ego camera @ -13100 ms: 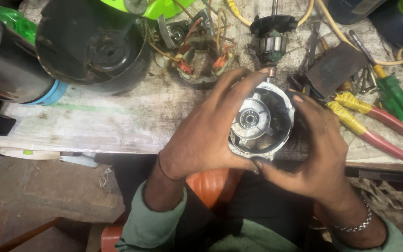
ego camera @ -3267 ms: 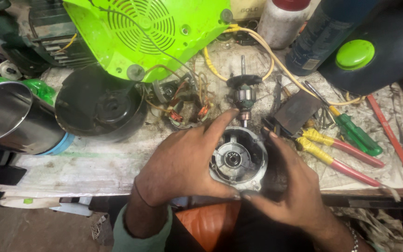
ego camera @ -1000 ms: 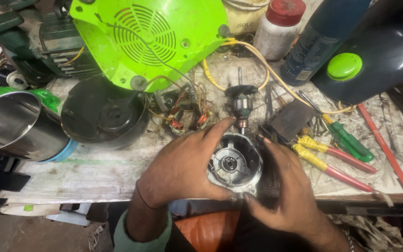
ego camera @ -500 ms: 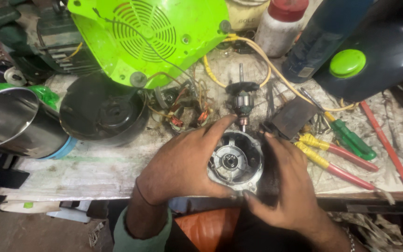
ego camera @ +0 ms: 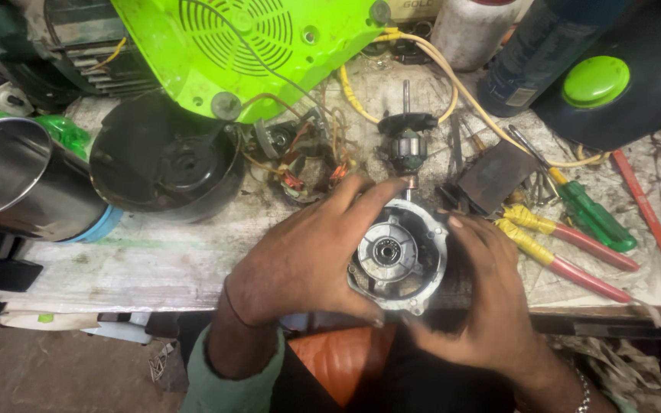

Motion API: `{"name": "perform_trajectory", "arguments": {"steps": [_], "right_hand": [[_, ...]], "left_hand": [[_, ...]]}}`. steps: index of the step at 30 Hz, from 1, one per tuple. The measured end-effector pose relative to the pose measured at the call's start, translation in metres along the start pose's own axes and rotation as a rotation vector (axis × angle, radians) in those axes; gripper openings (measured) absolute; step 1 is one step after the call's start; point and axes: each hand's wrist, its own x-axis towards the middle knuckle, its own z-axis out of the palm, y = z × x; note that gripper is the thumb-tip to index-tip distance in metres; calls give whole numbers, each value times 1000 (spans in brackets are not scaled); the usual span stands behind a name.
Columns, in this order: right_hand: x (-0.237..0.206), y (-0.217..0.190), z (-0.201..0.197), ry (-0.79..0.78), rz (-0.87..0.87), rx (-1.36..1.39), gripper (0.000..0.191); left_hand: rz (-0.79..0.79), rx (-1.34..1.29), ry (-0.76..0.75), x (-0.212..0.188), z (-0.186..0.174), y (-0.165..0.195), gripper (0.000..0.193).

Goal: The person works at a cluttered repair workbench, prying and twisting the copper armature out of a small appliance motor housing by hand, separating the rotor from the stator housing, and then pouring oil from a blue bottle onto the motor windings.

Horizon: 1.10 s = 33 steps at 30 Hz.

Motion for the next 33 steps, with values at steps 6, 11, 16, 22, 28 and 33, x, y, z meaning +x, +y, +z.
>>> {"name": "perform_trajectory", "arguments": {"steps": [6, 11, 16, 22, 28, 33], "right_hand": [[1, -1, 1, 3, -17, 15, 106], [0, 1, 2, 0, 0, -12, 109], [-3, 2, 2, 19, -5, 11, 108], [-5, 4, 4, 57, -27, 60, 108], [-6, 4, 4, 80, -26, 76, 107], [-4, 3, 3, 75, -32, 86, 106]], "left_hand": [[-27, -25, -36, 0, 4, -4, 141], [-13, -23, -48, -1, 5, -8, 137], [5, 24, -31, -1, 6, -9, 135], [86, -43, 15, 0, 7, -4, 127], [54, 68, 95, -2, 5, 6, 113], [39, 53, 100, -2, 3, 10, 105]]}}
